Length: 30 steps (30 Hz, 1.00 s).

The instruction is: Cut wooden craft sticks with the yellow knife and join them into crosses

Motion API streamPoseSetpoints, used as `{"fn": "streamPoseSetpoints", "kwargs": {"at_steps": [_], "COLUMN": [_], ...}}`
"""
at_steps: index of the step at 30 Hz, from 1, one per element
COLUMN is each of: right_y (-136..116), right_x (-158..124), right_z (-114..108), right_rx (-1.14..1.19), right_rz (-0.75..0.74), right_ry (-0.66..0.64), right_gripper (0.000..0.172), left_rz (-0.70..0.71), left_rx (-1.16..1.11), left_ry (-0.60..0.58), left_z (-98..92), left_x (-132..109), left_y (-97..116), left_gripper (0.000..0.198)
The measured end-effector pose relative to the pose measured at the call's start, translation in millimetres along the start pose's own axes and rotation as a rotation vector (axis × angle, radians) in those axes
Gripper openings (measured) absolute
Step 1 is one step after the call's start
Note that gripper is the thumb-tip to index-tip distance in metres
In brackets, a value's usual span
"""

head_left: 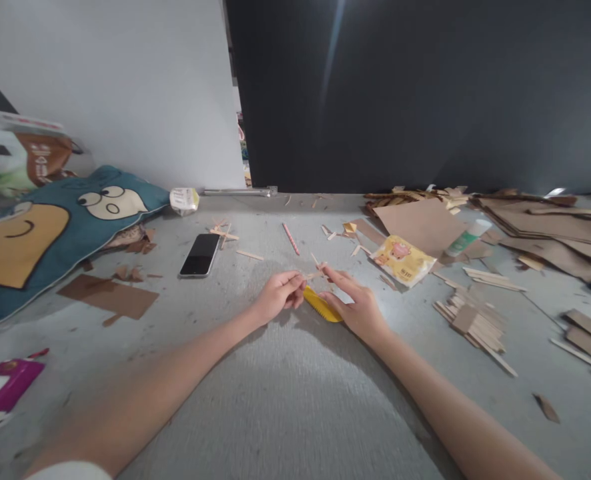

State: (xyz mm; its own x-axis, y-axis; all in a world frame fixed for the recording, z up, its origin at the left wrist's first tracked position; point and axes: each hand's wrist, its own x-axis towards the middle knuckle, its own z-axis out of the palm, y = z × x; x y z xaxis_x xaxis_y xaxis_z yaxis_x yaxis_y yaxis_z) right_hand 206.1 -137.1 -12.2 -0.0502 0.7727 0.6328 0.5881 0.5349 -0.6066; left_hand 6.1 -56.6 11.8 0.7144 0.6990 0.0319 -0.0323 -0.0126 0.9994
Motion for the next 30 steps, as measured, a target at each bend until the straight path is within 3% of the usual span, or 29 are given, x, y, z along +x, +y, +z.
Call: {"fn": "streamPoseSetpoints", "kwargs": {"at_steps": [5,13,21,30], "right_y": [-2,2,-3,-1], "right_x": [2,-1,-1,-1], "right_z": [3,10,16,13], "right_rx": [-0.038,-0.003,-0.088,0.054], "right_rz": [-0.124,-0.128,-0.050,0.146], "right_ry": [-0.164,-0.055,-0.078,-0.035], "right_gripper": [0.056,0.055,0.052,0.030], "left_rz": [-0.014,-0.009,-0.042,-0.083], "left_rx": [0.034,0.033,-0.003,-0.015], "left_ry": [0.014,0.007,0.046,-0.049], "left_z": [5.3,8.1,10.3,11.1], "left_x": [-1,-1,0,-3], "left_y": [-2,-1,-1,5], "left_gripper": [0.045,0.046,0.041,0.031]}}
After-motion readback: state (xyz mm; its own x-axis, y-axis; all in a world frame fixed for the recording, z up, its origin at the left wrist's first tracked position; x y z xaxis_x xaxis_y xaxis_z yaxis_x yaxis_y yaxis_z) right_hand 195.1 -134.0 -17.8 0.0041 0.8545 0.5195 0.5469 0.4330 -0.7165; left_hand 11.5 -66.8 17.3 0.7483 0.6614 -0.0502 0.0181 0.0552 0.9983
